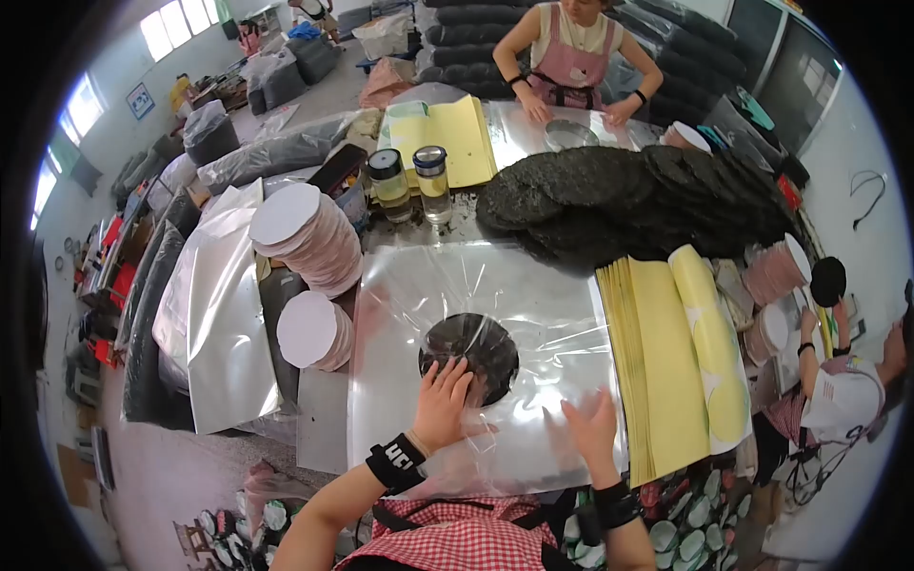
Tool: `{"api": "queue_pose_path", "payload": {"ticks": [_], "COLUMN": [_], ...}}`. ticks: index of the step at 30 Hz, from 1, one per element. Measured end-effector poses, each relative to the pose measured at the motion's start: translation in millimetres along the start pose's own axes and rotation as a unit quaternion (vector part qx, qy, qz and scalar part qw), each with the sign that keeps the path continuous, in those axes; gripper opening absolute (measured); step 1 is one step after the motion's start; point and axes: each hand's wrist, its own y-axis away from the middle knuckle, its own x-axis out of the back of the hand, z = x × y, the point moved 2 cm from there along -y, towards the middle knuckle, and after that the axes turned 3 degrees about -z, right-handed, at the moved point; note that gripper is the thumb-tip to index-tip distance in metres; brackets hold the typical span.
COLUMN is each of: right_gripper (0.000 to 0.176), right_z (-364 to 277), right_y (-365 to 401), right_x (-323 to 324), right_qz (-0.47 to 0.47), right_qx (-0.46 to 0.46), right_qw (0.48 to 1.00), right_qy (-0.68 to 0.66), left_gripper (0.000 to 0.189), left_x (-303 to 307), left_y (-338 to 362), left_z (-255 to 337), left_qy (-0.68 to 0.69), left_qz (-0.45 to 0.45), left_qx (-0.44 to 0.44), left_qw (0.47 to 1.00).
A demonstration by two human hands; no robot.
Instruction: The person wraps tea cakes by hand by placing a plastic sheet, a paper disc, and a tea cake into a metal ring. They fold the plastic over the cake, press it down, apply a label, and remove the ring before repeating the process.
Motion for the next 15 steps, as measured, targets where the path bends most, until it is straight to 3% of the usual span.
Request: {"api": "queue_pose_path", "payload": {"ticks": [1,3,5,6,7,8,9,10,11,13,15], "right_gripper": [0.065,0.047,0.023,0.023,0.015,0.008,0.007,0.006,0.034,0.071,0.097], "right_z": [-1,-33,-67,-55,-39,-27,-19,-8,18,-74,-38], "right_y": [8,4,-39,-46,-60,-72,-58,-28,-2,17,-19], "right_x": [14,46,89,91,92,86,58,20,-19,-40,-109], "right_qz": [0.0,-0.27,-0.047,-0.047,0.055,0.156,0.097,0.036,-0.115,-0.188,-0.183], "right_qx": [-0.012,-0.135,-0.084,-0.091,-0.043,0.008,-0.005,-0.015,-0.098,0.078,-0.087], "right_qw": [1.0,0.94,0.925,0.925,0.955,0.966,0.973,0.976,0.921,0.958,0.885], "right_qy": [0.003,-0.16,-0.368,-0.366,-0.288,-0.205,-0.209,-0.214,-0.359,-0.204,-0.42], "left_gripper": [0.1,0.079,0.069,0.059,0.059,0.047,0.036,0.027,0.027,0.028,0.034], "left_x": [0,3,1,1,2,2,1,-10,-7,0,-3], "left_y": [4,-2,-2,-2,-5,-7,-7,-7,-14,-17,-14], "left_z": [2,1,-6,-8,-6,-6,-5,-9,-7,5,6], "left_qy": [0.005,0.019,0.042,0.058,0.058,0.099,0.139,0.128,0.124,0.097,0.093], "left_qz": [-0.011,0.017,0.042,0.081,0.084,0.089,0.094,0.121,0.132,0.185,0.173], "left_qx": [-0.002,-0.004,-0.001,-0.006,-0.006,0.08,0.167,0.17,0.171,0.197,0.202], "left_qw": [1.0,1.0,0.998,0.995,0.995,0.988,0.972,0.97,0.969,0.958,0.959]}}
